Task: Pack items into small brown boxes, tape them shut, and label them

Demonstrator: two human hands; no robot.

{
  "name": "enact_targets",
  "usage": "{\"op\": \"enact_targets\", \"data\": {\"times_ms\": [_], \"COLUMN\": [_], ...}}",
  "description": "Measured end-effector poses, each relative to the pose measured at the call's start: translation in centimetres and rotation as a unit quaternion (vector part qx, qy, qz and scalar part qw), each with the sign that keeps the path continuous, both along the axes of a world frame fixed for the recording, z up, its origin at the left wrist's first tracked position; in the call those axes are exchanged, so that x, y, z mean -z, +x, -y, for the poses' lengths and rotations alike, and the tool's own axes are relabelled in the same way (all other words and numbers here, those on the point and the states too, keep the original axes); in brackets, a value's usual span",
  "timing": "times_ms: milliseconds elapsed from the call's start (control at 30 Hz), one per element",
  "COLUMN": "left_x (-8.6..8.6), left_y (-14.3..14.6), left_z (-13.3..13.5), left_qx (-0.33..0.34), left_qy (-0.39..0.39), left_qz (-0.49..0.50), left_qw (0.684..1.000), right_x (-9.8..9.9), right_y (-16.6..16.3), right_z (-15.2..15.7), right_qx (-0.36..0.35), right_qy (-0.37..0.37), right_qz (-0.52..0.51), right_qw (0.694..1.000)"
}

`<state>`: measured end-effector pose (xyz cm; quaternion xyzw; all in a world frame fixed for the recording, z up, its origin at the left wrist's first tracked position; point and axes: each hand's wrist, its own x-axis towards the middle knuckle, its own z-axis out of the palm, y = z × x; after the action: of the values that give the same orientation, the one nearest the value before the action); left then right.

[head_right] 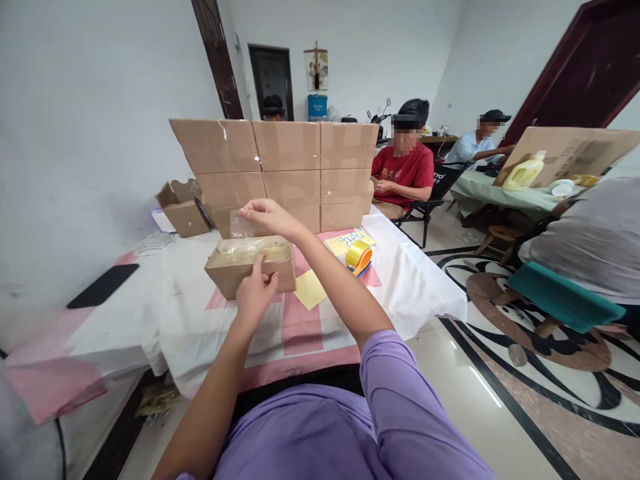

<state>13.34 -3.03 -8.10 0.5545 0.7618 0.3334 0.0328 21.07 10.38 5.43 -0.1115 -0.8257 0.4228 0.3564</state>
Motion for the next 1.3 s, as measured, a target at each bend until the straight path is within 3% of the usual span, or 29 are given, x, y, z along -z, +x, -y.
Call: {"op": "enact_targets", "data": {"times_ms": [133, 200, 367, 633, 867, 1033, 1200, 1300], "left_x": [1.8, 2.1, 1.0, 0.2, 0.2, 0.7, 0.9, 0.6], "left_y": [-0.4, -1.1, -2.7, -2.5, -2.7, -2.4, -2.1, -2.8], "left_z": [0.4, 0.5, 0.5, 0.5, 0.7, 1.1, 1.4, 1.1], "left_qx": [0.022, 0.000, -0.059, -0.069, -0.070, -0.054, -0.050, -0.097], "left_qy": [0.082, 0.120, 0.081, 0.030, 0.027, 0.021, 0.048, 0.127], "left_qz": [-0.022, -0.021, 0.001, -0.006, 0.001, 0.014, 0.029, 0.018], "left_qw": [0.996, 0.993, 0.995, 0.997, 0.997, 0.998, 0.997, 0.987], "right_x": [2.5, 4.1, 6.4, 6.2, 5.4, 6.5, 7.6, 7.4], "right_y": [-3.6, -4.5, -4.6, -4.7, -3.7, 3.1, 15.1, 22.2], "right_z": [-0.8, -1.6, -3.4, -2.5, -2.8, -5.0, -8.6, -10.5], "right_qx": [0.064, 0.095, 0.138, 0.201, 0.391, 0.459, 0.518, 0.543], "right_qy": [0.038, 0.059, 0.101, 0.151, 0.082, 0.070, 0.046, 0.066], "right_qz": [0.135, 0.181, 0.223, 0.289, 0.329, 0.274, 0.283, 0.272], "right_qw": [0.988, 0.977, 0.960, 0.924, 0.856, 0.842, 0.806, 0.792]}}
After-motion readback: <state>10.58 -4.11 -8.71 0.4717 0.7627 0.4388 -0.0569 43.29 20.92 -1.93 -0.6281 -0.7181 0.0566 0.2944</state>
